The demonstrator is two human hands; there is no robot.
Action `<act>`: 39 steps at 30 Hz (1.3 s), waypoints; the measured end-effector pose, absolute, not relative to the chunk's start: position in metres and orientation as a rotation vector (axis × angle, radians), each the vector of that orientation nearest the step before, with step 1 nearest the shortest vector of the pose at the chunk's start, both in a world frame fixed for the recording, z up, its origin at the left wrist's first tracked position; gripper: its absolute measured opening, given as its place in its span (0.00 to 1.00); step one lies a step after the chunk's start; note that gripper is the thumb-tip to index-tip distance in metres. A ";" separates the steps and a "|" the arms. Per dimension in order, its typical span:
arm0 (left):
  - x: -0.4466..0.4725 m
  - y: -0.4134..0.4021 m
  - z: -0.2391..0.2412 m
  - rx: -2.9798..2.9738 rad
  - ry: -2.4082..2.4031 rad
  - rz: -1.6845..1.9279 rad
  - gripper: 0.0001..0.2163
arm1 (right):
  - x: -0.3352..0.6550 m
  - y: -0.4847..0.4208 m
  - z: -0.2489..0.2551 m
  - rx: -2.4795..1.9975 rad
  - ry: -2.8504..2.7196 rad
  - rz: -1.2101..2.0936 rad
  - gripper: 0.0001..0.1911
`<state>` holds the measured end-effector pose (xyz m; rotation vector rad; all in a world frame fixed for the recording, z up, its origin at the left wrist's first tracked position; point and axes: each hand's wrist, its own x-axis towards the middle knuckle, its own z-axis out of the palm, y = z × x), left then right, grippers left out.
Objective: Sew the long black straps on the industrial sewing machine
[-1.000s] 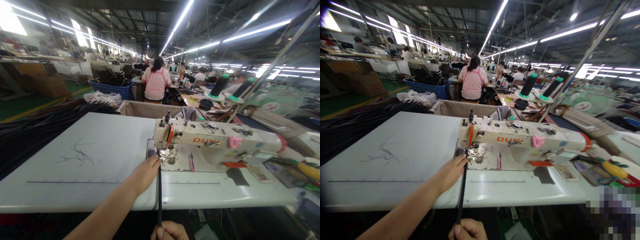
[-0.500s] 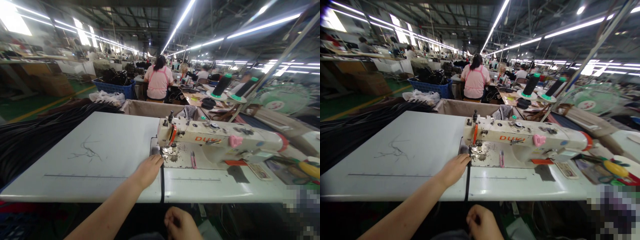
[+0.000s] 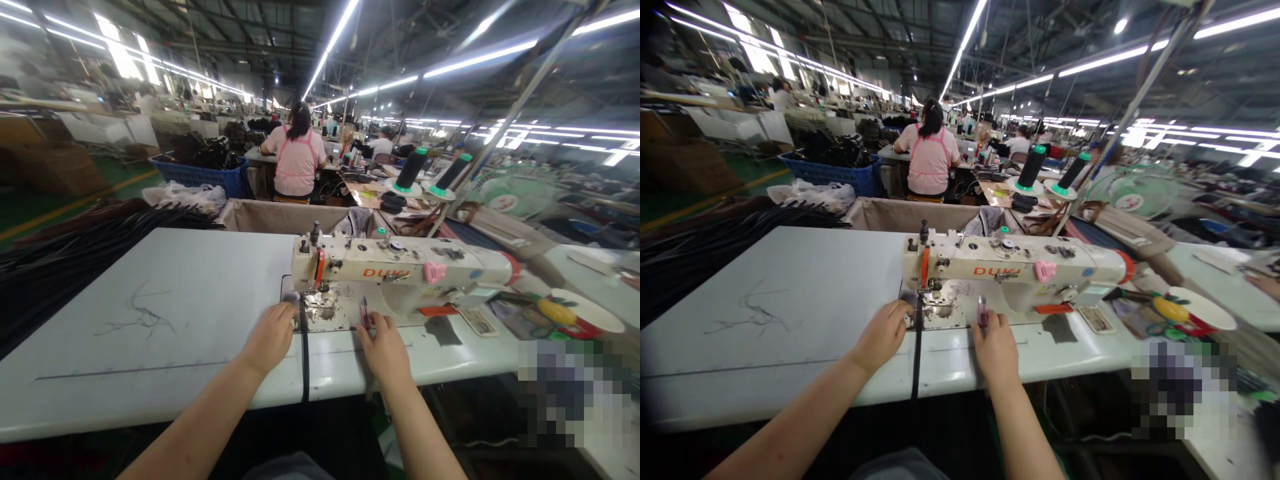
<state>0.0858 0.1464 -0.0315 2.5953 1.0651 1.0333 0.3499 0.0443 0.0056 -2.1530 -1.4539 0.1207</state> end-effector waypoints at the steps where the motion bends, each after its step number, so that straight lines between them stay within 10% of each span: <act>1: 0.086 0.147 -0.032 2.582 1.070 1.042 0.16 | 0.352 0.049 0.004 -2.177 -1.466 0.097 0.18; 7: 0.087 0.148 -0.033 2.580 1.060 1.037 0.15 | 0.366 0.054 -0.003 -2.225 -1.563 -0.015 0.09; 39: 0.099 0.145 -0.023 2.655 1.360 0.813 0.16 | 0.377 0.031 -0.034 -1.683 -1.322 0.387 0.31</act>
